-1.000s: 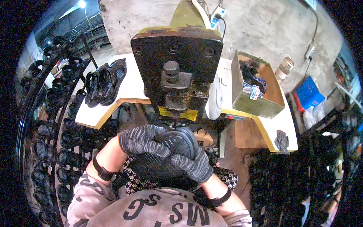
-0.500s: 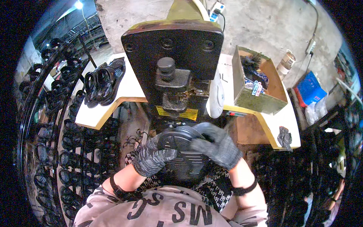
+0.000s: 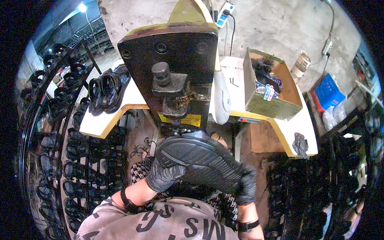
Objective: Finishing the soles of sandals using a motorized buffing or pressing machine in an industrial setting.
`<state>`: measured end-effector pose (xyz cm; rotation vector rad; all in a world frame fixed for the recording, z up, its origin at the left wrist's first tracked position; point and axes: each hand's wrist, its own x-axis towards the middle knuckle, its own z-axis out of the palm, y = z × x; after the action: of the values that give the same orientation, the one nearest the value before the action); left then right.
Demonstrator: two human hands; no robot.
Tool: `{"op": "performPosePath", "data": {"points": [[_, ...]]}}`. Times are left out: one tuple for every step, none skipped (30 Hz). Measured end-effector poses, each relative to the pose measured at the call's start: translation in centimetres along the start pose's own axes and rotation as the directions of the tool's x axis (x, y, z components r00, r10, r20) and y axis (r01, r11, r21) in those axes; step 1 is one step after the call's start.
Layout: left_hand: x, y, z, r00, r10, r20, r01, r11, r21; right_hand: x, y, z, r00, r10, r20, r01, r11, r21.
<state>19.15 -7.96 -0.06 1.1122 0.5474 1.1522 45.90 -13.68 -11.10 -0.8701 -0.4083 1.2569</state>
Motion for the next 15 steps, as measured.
{"op": "performPosePath", "data": {"points": [[0.1, 0.3, 0.2, 0.999, 0.014, 0.042, -0.018, 0.995, 0.098, 0.5, -1.4, -1.1, 0.995, 0.098, -0.035, -0.092, 0.987, 0.128], [-0.1, 0.2, 0.2, 0.999, 0.016, 0.036, -0.019, 0.994, 0.105, 0.8, -3.0, 0.1, 0.994, 0.103, -0.028, -0.098, 0.986, 0.132], [-0.3, -0.2, 0.2, 0.998, 0.067, 0.005, -0.067, 0.994, 0.081, 1.1, -4.6, 1.3, 0.998, 0.024, 0.055, -0.039, 0.958, 0.283], [-0.4, -0.8, 0.1, 0.993, 0.114, -0.02, -0.113, 0.992, 0.053, 1.2, -5.9, 2.2, 0.991, -0.072, 0.117, 0.014, 0.902, 0.431], [-0.6, -1.2, -0.1, 0.993, 0.115, -0.02, -0.114, 0.992, 0.054, 1.3, -6.4, 3.1, 0.99, -0.072, 0.119, 0.014, 0.902, 0.431], [-0.9, -1.8, -0.5, 0.992, 0.125, -0.037, -0.122, 0.99, 0.065, 1.2, -6.6, 4.1, 0.966, -0.182, 0.184, 0.069, 0.867, 0.493], [-1.2, -2.3, -0.7, 0.99, 0.134, -0.048, -0.13, 0.989, 0.076, 0.9, -6.7, 5.2, 0.925, -0.297, 0.237, 0.121, 0.822, 0.557], [-1.7, -2.7, -0.8, 0.99, 0.135, -0.045, -0.132, 0.988, 0.078, 0.0, -6.6, 7.5, 0.924, -0.3, 0.238, 0.122, 0.82, 0.559], [-2.3, -3.1, -1.0, 0.992, 0.092, -0.087, -0.093, 0.996, -0.012, -1.3, -6.0, 10.7, 0.899, -0.364, 0.243, 0.196, 0.831, 0.52], [-2.9, -3.3, -1.4, 0.991, 0.044, -0.124, -0.057, 0.993, -0.103, -2.0, -5.3, 12.8, 0.869, -0.427, 0.25, 0.271, 0.834, 0.48], [-3.5, -3.4, -1.5, 0.989, -0.01, -0.148, -0.019, 0.981, -0.193, -2.4, -4.4, 12.9, 0.922, -0.328, 0.208, 0.243, 0.904, 0.351], [-3.9, -3.4, -1.8, 0.99, -0.01, -0.143, -0.017, 0.982, -0.189, -2.6, -3.5, 12.8, 0.962, -0.23, 0.15, 0.195, 0.956, 0.217], [-4.4, -3.0, -2.1, 0.986, -0.066, -0.153, 0.028, 0.97, -0.241, -2.5, -2.8, 13.0, 0.962, -0.227, 0.15, 0.192, 0.957, 0.219], [-4.8, -2.6, -2.4, 0.979, -0.123, -0.161, 0.071, 0.954, -0.292, -2.5, -2.1, 13.3, 0.958, -0.21, 0.193, 0.173, 0.966, 0.192], [-5.2, -1.9, -2.7, 0.981, -0.113, -0.16, 0.06, 0.95, -0.306, -2.4, -1.5, 13.6, 0.953, -0.192, 0.236, 0.155, 0.974, 0.165]]}}
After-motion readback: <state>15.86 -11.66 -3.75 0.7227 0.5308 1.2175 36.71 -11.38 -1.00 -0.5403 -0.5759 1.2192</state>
